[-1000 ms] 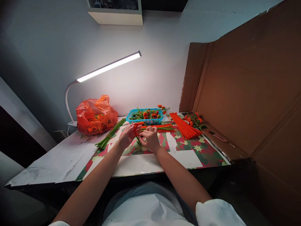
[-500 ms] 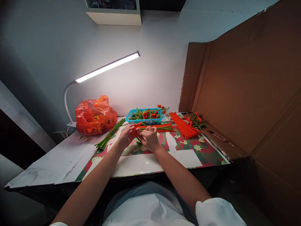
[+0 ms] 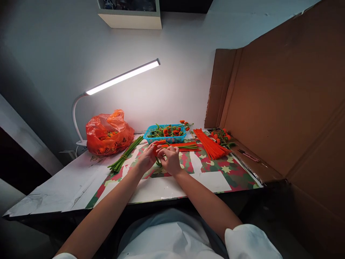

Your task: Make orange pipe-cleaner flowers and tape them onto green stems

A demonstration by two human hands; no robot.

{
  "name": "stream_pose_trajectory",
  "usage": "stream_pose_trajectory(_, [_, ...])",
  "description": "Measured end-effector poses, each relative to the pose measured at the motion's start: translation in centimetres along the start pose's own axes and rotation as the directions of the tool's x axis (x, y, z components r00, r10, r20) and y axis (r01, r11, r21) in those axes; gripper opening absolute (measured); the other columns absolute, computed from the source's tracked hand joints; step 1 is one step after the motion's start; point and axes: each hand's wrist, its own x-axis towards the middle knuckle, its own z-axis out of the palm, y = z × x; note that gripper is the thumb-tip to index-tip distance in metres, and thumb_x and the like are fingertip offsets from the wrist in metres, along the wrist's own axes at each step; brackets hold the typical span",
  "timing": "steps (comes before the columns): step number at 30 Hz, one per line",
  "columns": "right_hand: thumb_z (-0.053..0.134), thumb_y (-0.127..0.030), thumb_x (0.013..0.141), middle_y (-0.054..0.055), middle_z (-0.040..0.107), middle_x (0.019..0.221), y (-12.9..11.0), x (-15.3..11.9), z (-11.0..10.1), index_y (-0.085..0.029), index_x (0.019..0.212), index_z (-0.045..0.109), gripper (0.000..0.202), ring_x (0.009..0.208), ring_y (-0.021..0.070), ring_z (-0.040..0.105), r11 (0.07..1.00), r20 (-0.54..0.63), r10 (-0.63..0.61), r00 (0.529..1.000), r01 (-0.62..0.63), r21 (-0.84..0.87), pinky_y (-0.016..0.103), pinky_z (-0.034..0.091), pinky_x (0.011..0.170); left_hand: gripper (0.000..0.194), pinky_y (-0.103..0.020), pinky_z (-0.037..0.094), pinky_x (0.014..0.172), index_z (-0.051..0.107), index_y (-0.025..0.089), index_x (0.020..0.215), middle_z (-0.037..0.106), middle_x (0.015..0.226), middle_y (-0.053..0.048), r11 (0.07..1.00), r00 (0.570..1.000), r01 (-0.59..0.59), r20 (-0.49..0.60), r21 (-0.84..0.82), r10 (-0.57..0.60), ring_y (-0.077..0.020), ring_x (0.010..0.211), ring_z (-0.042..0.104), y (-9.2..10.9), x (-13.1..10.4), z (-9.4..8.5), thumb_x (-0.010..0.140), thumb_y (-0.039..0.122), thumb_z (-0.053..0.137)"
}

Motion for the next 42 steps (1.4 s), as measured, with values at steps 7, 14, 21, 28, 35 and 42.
stream_pose_trajectory(7, [0.058,-0.030,0.086,0.002,0.069,0.096,0.0,0.7,-1.2,-0.026,0.098,0.067,0.015,0.090,0.0208,0.054,0.999,-0.099,0.029,0.995,-0.026,0.035,0.036,0.031,0.087,0.025,-0.017,0.041,0.048,0.066,0.013,0.092,0.063,0.064,0.000,0.987,0.998,0.024,-0.059,0.162,-0.015,-0.0071,0.049,0.053,0.4,0.0,-0.3,0.075,0.029,0.072])
stream_pose_trajectory(14, [0.058,-0.032,0.087,0.002,0.069,0.093,1.2,1.4,-1.6,-0.028,0.090,0.073,0.015,0.091,0.0204,0.055,0.995,0.124,0.045,0.991,-0.055,0.077,0.036,0.032,0.082,0.022,-0.018,0.027,0.035,0.070,0.016,0.083,0.063,0.057,-0.003,0.930,0.977,0.186,0.042,0.316,-0.209,-0.0052,0.036,0.041,0.2,0.1,-1.6,0.077,0.037,0.069])
stream_pose_trajectory(21, [0.058,-0.026,0.084,0.002,0.068,0.078,1.6,1.6,-1.7,-0.021,0.074,0.068,0.014,0.079,0.0182,0.058,0.987,0.133,0.095,0.987,-0.110,0.114,0.033,0.035,0.078,0.037,-0.020,0.040,0.043,0.068,0.014,0.093,0.069,0.071,-0.008,0.872,0.929,0.347,-0.003,0.346,-0.369,-0.0087,0.045,0.052,1.3,-0.2,-1.3,0.079,0.048,0.063])
stream_pose_trajectory(28, [0.056,-0.030,0.081,0.003,0.066,0.071,2.8,1.8,-1.3,-0.019,0.067,0.060,0.018,0.069,0.0174,0.060,0.920,0.013,0.350,0.937,-0.347,0.180,0.029,0.041,0.070,0.039,-0.019,0.041,0.047,0.057,0.015,0.073,0.068,0.068,-0.004,0.805,0.960,0.278,-0.181,0.524,-0.213,-0.0100,0.051,0.057,2.2,-0.4,-1.2,0.065,0.049,0.074])
stream_pose_trajectory(35, [0.053,-0.030,0.079,0.002,0.065,0.068,3.1,1.7,-0.9,-0.020,0.067,0.058,0.017,0.067,0.0170,0.059,0.914,0.024,0.372,0.928,-0.371,0.165,0.028,0.042,0.068,0.048,-0.022,0.044,0.048,0.046,0.019,0.064,0.063,0.060,0.001,0.858,0.979,0.083,-0.205,0.507,0.026,-0.0143,0.051,0.062,1.9,-0.1,-1.2,0.054,0.055,0.076])
stream_pose_trajectory(42, [0.050,-0.033,0.079,0.004,0.064,0.069,3.0,2.1,-1.3,-0.019,0.071,0.056,0.018,0.066,0.0180,0.059,0.869,-0.030,0.435,0.900,-0.411,0.275,0.028,0.041,0.062,0.050,-0.023,0.045,0.044,0.046,0.017,0.059,0.060,0.058,0.001,0.889,0.917,-0.013,-0.349,0.458,0.193,-0.0132,0.047,0.059,2.2,0.5,-1.6,0.046,0.053,0.079])
